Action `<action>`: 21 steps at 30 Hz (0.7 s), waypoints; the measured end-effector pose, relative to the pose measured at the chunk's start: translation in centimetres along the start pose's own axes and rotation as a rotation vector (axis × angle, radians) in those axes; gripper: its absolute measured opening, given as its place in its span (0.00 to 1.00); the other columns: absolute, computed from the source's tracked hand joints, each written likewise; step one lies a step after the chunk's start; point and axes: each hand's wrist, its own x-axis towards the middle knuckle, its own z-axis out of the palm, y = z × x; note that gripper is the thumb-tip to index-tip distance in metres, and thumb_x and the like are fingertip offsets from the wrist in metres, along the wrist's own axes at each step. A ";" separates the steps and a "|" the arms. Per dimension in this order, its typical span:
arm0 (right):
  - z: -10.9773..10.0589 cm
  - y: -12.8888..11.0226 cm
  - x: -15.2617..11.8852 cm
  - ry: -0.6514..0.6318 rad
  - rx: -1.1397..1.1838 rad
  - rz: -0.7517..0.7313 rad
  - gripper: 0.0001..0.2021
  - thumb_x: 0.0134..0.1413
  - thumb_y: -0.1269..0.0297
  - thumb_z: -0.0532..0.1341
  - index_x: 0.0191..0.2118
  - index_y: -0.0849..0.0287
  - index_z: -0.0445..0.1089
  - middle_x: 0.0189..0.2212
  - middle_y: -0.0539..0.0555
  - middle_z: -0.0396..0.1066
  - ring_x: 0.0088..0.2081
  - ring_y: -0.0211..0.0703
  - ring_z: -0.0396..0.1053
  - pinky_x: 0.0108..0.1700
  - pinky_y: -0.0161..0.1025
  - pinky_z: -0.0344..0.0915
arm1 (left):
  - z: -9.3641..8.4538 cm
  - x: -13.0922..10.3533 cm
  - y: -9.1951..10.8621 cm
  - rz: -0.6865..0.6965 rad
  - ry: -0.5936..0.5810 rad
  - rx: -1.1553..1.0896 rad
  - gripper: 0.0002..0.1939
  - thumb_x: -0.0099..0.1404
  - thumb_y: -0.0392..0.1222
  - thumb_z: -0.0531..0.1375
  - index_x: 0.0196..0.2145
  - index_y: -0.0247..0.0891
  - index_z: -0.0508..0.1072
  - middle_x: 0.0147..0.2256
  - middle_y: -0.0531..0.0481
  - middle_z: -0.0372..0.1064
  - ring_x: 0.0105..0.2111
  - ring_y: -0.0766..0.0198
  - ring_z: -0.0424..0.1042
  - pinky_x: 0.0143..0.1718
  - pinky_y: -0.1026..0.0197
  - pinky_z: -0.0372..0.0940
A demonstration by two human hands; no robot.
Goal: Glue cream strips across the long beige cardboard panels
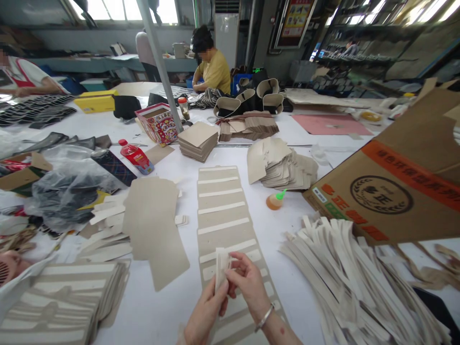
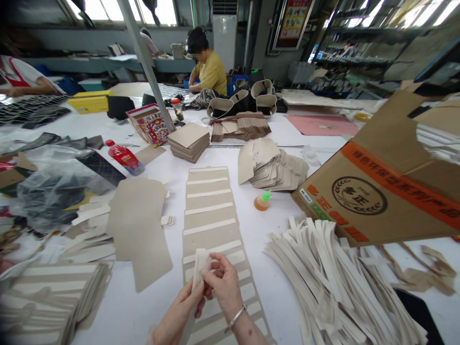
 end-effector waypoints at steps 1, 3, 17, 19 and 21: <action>-0.1 0.0 0.0 0.015 -0.036 -0.012 0.20 0.36 0.63 0.66 0.37 0.57 0.59 0.24 0.44 0.66 0.14 0.30 0.60 0.14 0.30 0.58 | -0.1 0.1 -0.2 -0.006 0.012 0.028 0.21 0.60 0.58 0.49 0.34 0.35 0.64 0.27 0.53 0.60 0.21 0.74 0.54 0.21 0.68 0.52; -0.4 0.1 0.2 0.045 -0.132 -0.018 0.15 0.37 0.63 0.65 0.29 0.57 0.57 0.17 0.41 0.62 0.13 0.30 0.59 0.12 0.28 0.55 | -0.7 0.4 -0.8 -0.025 0.036 0.119 0.23 0.59 0.59 0.49 0.34 0.34 0.65 0.27 0.51 0.63 0.21 0.72 0.57 0.20 0.68 0.53; -8.7 -2.4 8.6 0.056 -0.485 0.041 0.15 0.37 0.56 0.62 0.22 0.58 0.56 0.09 0.41 0.59 0.12 0.34 0.61 0.13 0.30 0.57 | -8.4 2.5 0.7 -0.118 0.315 0.277 0.22 0.46 0.60 0.59 0.23 0.35 0.66 0.14 0.53 0.64 0.16 0.68 0.60 0.20 0.65 0.57; -9.1 -2.5 10.1 0.086 -0.633 0.049 0.12 0.40 0.59 0.61 0.21 0.58 0.57 0.08 0.41 0.57 0.10 0.32 0.57 0.12 0.29 0.55 | -8.5 4.0 1.1 -0.124 0.353 0.276 0.23 0.45 0.61 0.59 0.21 0.35 0.65 0.13 0.53 0.62 0.15 0.69 0.59 0.19 0.65 0.55; -9.3 -2.6 11.2 0.120 -0.720 0.058 0.10 0.42 0.62 0.60 0.21 0.58 0.57 0.07 0.40 0.57 0.10 0.31 0.56 0.12 0.28 0.53 | -8.7 5.3 1.4 -0.140 0.389 0.319 0.24 0.43 0.62 0.59 0.20 0.36 0.64 0.12 0.54 0.60 0.14 0.68 0.58 0.17 0.65 0.54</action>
